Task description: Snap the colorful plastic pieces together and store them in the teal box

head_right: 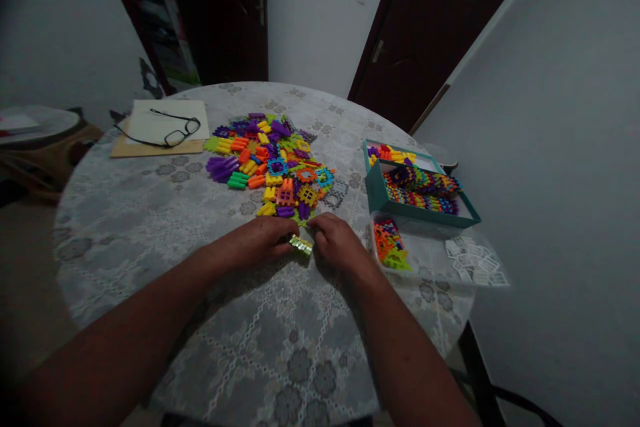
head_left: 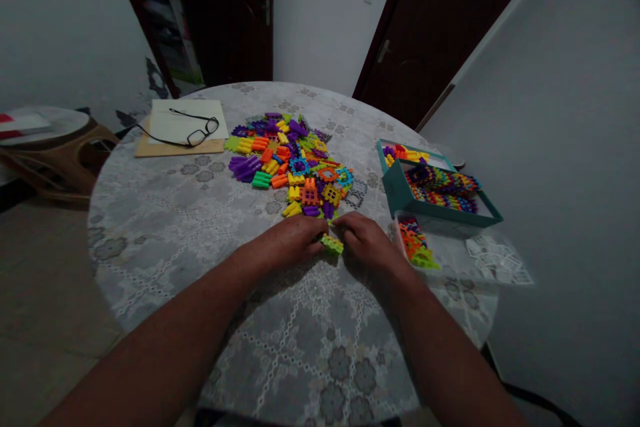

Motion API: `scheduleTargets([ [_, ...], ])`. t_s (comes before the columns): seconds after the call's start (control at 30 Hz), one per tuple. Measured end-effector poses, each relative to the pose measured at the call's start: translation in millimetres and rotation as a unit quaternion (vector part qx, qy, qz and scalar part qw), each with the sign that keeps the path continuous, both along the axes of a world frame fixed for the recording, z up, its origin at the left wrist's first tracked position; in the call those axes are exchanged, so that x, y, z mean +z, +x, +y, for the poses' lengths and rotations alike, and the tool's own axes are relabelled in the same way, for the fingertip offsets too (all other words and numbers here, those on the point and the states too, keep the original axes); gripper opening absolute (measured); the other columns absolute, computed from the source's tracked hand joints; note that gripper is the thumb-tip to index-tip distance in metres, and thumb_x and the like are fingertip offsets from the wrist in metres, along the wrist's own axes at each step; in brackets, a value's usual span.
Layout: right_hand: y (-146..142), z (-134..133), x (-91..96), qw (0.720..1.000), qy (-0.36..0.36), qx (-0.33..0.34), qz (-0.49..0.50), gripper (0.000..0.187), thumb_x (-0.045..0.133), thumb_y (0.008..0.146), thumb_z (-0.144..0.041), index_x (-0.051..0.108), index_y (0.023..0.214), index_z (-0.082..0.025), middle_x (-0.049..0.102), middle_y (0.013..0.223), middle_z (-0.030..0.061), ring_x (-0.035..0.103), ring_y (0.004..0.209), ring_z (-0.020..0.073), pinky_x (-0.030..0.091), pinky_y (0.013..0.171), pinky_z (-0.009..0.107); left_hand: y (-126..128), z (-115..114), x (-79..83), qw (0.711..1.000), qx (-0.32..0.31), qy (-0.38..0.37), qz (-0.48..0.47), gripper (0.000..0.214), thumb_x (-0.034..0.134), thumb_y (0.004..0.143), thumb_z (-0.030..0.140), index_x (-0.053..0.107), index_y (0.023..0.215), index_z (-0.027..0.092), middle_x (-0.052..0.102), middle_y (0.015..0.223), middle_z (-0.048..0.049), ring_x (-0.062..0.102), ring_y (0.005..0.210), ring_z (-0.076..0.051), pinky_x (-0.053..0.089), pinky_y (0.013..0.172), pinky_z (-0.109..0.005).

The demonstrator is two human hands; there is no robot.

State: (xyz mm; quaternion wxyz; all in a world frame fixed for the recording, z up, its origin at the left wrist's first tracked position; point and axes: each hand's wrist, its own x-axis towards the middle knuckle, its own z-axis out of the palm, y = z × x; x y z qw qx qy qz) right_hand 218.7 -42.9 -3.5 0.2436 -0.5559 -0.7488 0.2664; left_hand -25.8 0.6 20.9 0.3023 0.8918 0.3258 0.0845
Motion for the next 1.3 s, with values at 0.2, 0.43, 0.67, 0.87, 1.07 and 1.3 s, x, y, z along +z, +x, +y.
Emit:
scheduleTargets([
  [0.2,-21,-5,2.7,0.975,0.028,-0.048,-0.215,0.026,0.063,0.108,-0.028,0.073,0.133,-0.024,0.065,0.123,0.0117,0.069,0.103,0.0248,0.053,0.088,0.033,-1,4,-1.7,0.999,-0.029,-0.016,-0.025,0.013,0.067,0.1,0.022,0.076,0.108,0.023,0.078,0.106,-0.0092,0.07,0.097,-0.027,0.053,0.089,-0.039],
  [0.43,-1,-9,7.9,0.981,0.017,-0.038,-0.188,0.007,0.071,0.103,-0.028,0.072,0.105,-0.022,0.06,0.116,0.0079,0.067,0.104,0.0238,0.053,0.094,0.035,-2,4,-3.9,1.0,-0.024,0.0,-0.002,0.015,0.067,0.1,0.024,0.077,0.112,0.023,0.077,0.105,-0.0093,0.071,0.101,-0.03,0.053,0.089,-0.04],
  [0.67,7,-7,6.9,0.994,0.033,-0.006,-0.104,0.003,0.066,0.104,-0.024,0.066,0.102,-0.022,0.062,0.128,0.0097,0.064,0.117,0.0235,0.051,0.104,0.037,-2,5,-6.3,1.0,-0.024,0.0,-0.008,0.011,0.068,0.1,0.024,0.074,0.109,0.025,0.077,0.103,-0.0074,0.07,0.096,-0.026,0.052,0.085,-0.037],
  [0.87,15,-8,14.3,0.996,-0.011,0.008,-0.088,0.009,0.07,0.102,-0.024,0.063,0.096,-0.022,0.062,0.104,0.0027,0.063,0.101,0.021,0.048,0.09,0.033,-1,5,-7.3,0.999,-0.018,-0.004,-0.026,0.008,0.068,0.1,0.025,0.073,0.107,0.024,0.077,0.102,-0.0097,0.069,0.094,-0.027,0.053,0.085,-0.038],
  [1.07,13,-10,16.0,0.997,-0.026,0.011,-0.072,0.021,0.081,0.089,-0.019,0.065,0.101,-0.024,0.059,0.106,0.002,0.062,0.1,0.0218,0.048,0.086,0.032,0,6,-7.5,0.998,-0.024,-0.029,-0.045,0.011,0.067,0.099,0.023,0.073,0.109,0.023,0.078,0.108,-0.0105,0.07,0.1,-0.029,0.053,0.091,-0.041],
  [1.3,17,-7,17.7,0.998,-0.026,0.048,-0.021,0.014,0.07,0.09,-0.012,0.07,0.098,-0.024,0.065,0.104,0.0021,0.064,0.096,0.0201,0.049,0.087,0.033,0,4,-5.0,0.999,-0.018,-0.017,-0.026,0.013,0.066,0.098,0.024,0.073,0.109,0.024,0.077,0.107,-0.011,0.07,0.099,-0.03,0.052,0.088,-0.041],
])
